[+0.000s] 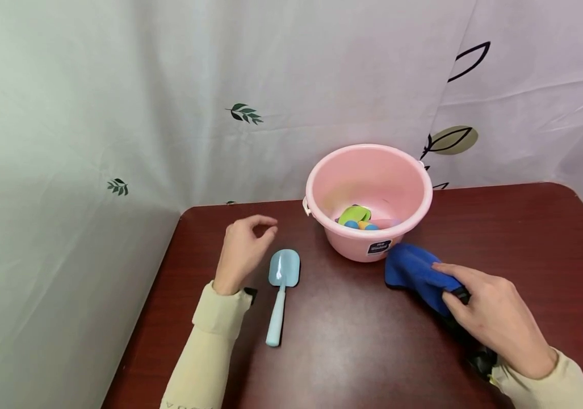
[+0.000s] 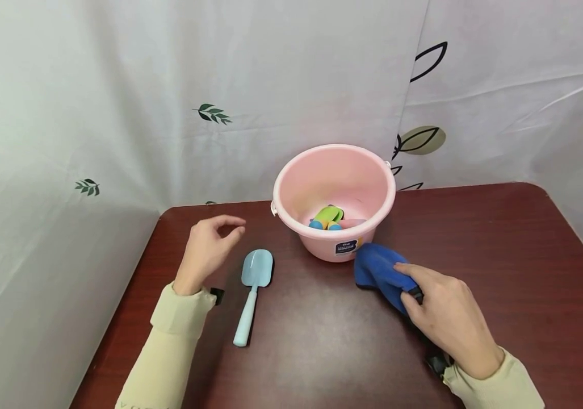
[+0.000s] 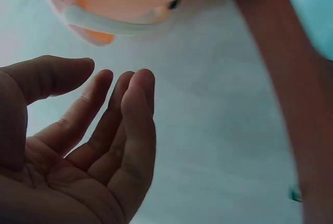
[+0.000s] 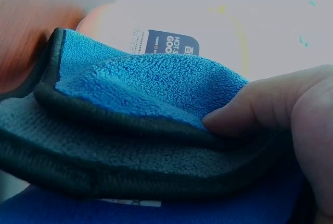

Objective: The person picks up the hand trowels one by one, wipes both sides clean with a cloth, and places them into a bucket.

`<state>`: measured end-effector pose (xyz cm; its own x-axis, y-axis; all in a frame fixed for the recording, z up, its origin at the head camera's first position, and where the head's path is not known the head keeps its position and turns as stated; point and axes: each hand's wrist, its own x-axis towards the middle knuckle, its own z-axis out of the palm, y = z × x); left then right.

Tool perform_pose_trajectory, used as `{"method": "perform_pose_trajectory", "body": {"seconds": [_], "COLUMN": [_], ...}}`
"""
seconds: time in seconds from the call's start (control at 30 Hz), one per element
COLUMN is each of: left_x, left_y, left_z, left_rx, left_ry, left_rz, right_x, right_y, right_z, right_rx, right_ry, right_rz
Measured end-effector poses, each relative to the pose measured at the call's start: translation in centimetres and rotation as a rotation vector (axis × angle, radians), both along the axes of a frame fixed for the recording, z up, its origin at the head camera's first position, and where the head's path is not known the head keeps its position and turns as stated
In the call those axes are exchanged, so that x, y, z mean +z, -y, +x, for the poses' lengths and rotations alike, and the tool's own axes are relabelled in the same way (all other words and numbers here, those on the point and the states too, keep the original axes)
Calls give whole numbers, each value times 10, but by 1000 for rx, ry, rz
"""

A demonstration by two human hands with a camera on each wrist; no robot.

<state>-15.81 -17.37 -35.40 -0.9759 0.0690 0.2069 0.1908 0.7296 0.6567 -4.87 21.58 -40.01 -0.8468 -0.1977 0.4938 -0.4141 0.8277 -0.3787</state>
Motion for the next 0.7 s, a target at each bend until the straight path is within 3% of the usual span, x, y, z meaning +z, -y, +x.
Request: {"method": "perform_pose_trajectory", "body": {"seconds": [0.2,0.3,0.43,0.7], "left_x": [-30,-38,-47,-64], "left_y": [24,32,38,38], "left_z": [20,30,45,70], "left_rx": [68,75,74,63], "left_ry": [192,339,483,551], "left_rz": [4,42,55,-77], "right_x": [0,-1,-2,-4], "right_y": [0,0,1,0], "right_z": [0,0,1,1], "right_rx": [-10,-14,-18,-7], "right_ry": [17,27,38,26], "right_rz": [4,4,-1,-4]}}
